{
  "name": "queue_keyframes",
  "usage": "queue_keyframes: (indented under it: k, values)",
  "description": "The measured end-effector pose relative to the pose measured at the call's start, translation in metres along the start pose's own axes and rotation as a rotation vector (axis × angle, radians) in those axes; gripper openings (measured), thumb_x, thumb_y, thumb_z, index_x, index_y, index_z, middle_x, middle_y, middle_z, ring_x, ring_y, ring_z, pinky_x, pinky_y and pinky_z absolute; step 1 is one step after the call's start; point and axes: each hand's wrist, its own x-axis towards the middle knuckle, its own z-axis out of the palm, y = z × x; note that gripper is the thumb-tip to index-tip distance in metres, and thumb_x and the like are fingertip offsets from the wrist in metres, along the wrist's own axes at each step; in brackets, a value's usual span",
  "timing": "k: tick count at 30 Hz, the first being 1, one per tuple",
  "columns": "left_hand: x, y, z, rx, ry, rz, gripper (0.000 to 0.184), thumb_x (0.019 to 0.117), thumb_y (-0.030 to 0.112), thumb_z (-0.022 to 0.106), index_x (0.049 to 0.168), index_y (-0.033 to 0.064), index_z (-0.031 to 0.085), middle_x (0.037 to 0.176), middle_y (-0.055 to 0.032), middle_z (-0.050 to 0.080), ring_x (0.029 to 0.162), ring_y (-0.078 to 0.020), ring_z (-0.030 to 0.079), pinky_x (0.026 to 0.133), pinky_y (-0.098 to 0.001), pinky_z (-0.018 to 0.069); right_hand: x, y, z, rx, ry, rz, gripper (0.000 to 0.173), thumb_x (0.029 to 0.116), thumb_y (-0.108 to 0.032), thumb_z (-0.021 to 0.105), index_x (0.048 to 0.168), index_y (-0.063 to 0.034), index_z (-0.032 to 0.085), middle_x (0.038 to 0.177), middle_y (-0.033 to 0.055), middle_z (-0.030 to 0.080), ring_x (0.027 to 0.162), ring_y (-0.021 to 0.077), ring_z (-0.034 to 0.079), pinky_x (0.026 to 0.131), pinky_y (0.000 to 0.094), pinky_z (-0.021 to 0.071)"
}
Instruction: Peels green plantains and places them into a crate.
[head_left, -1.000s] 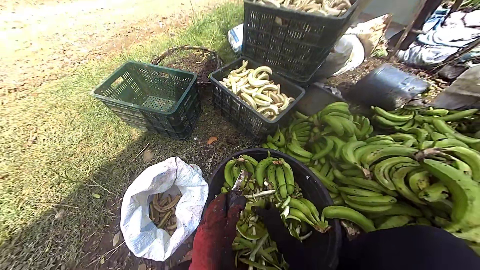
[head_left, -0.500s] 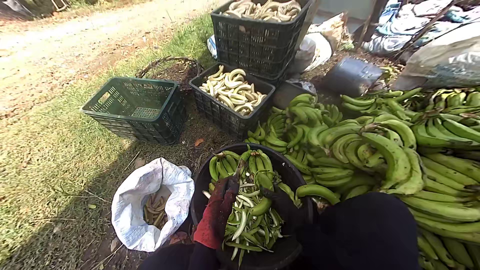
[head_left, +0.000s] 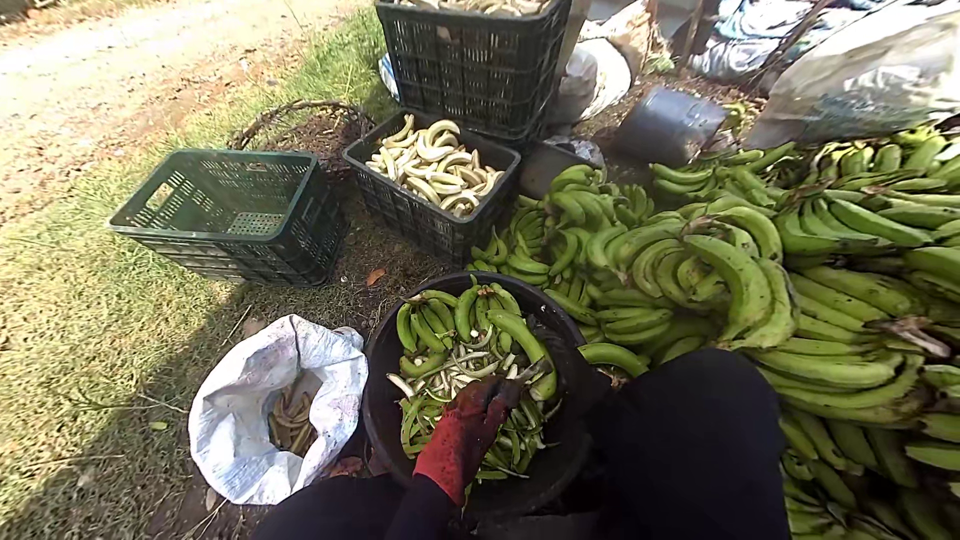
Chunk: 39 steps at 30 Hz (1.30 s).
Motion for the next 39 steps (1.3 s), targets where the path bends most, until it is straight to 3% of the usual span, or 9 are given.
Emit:
queue_keyframes:
  k: [5,8,13,20,23,26,30,33,39]
  values:
    - [-0.004,0.008,-0.002,0.032,0.017,0.077,0.046,0.1073,0.052,0.041,0.134,0.024,0.066,0.126,0.0002,0.069,0.121,-0.0119,0.063,0.109,-0.0405,0.0498,-0.001,-0.018,0.004,0.046,-0.053,0.108,0.045,0.1108,-0.041,0.033,0.12,-0.0046,0.058,0.082,0.0104,0.067,0.063,0.0173,0.066,0.055,0.0296,0.0573]
    - [0.003,0.001,0.0,0.053,0.038,0.06,0.046,0.106,0.052,0.044,0.135,0.0229,0.066,0.124,-0.0012,0.07,0.12,-0.0137,0.063,0.108,-0.041,0.0498,-0.004,-0.018,0.014,-0.058,-0.074,0.101,0.054,0.1114,-0.045,0.023,0.133,-0.0076,0.055,0.084,0.009,0.066,0.064,0.0165,0.064,0.058,0.0299,0.0568]
    - [0.022,-0.01,-0.001,0.202,0.234,-0.107,0.05,0.0974,0.046,0.059,0.138,0.0178,0.064,0.121,-0.0148,0.069,0.113,-0.032,0.066,0.1,-0.0542,0.0522,-0.011,0.018,0.027,-0.232,0.083,-0.108,0.064,0.1114,-0.045,0.015,0.144,-0.0047,0.053,0.127,0.0117,0.066,0.111,0.0149,0.065,0.097,0.0342,0.0541]
    - [0.035,-0.034,-0.029,0.16,0.548,-0.394,0.049,0.1017,0.042,0.055,0.14,0.0122,0.061,0.128,-0.0184,0.066,0.12,-0.035,0.064,0.103,-0.0561,0.0492,-0.028,0.056,0.042,-0.076,0.177,0.0,0.046,0.1113,-0.039,0.035,0.144,-0.0083,0.048,0.092,0.01,0.064,0.069,0.0187,0.064,0.061,0.0341,0.0577]
    - [0.02,-0.022,-0.025,-0.019,0.328,-0.246,0.05,0.1052,0.053,0.046,0.137,0.0177,0.063,0.128,-0.0084,0.068,0.121,-0.0211,0.063,0.106,-0.0482,0.0504,-0.015,0.045,0.019,0.075,0.118,0.047,0.043,0.1107,-0.039,0.036,0.136,-0.008,0.052,0.093,0.012,0.065,0.071,0.0219,0.065,0.059,0.0364,0.0579]
    - [0.005,-0.009,-0.014,-0.208,0.01,-0.153,0.051,0.104,0.06,0.044,0.129,0.0221,0.067,0.111,-0.0029,0.071,0.096,-0.0158,0.071,0.085,-0.0444,0.0613,0.001,0.026,0.005,0.158,0.116,-0.005,0.047,0.1121,-0.038,0.028,0.12,-0.0032,0.057,0.086,0.0117,0.066,0.069,0.0198,0.066,0.058,0.0342,0.0577]
    - [-0.004,0.0,-0.011,-0.258,-0.123,-0.127,0.049,0.1048,0.057,0.045,0.13,0.0219,0.067,0.118,-0.0031,0.07,0.102,-0.0155,0.07,0.09,-0.0437,0.0602,0.01,0.005,0.014,0.085,0.083,-0.015,0.049,0.1118,-0.039,0.021,0.123,-0.0055,0.056,0.087,0.0089,0.067,0.066,0.016,0.066,0.053,0.0287,0.0553]
    - [0.007,-0.009,-0.013,0.011,0.045,-0.127,0.045,0.1032,0.049,0.052,0.135,0.0213,0.065,0.124,-0.007,0.069,0.117,-0.0213,0.065,0.104,-0.0468,0.0518,0.001,0.009,0.038,0.098,0.109,0.026,0.054,0.1124,-0.042,0.021,0.115,-0.0049,0.059,0.08,0.008,0.066,0.064,0.0149,0.064,0.056,0.0297,0.0565]
    - [0.032,-0.019,-0.043,0.396,0.543,-0.363,0.056,0.0926,0.055,0.064,0.136,0.0194,0.066,0.121,-0.0217,0.068,0.109,-0.0413,0.066,0.093,-0.0599,0.0526,-0.011,0.075,0.035,0.083,-0.129,0.398,0.069,0.1045,-0.066,0.013,0.123,-0.0126,0.053,0.081,0.0091,0.065,0.057,0.0196,0.063,0.043,0.0317,0.0509]
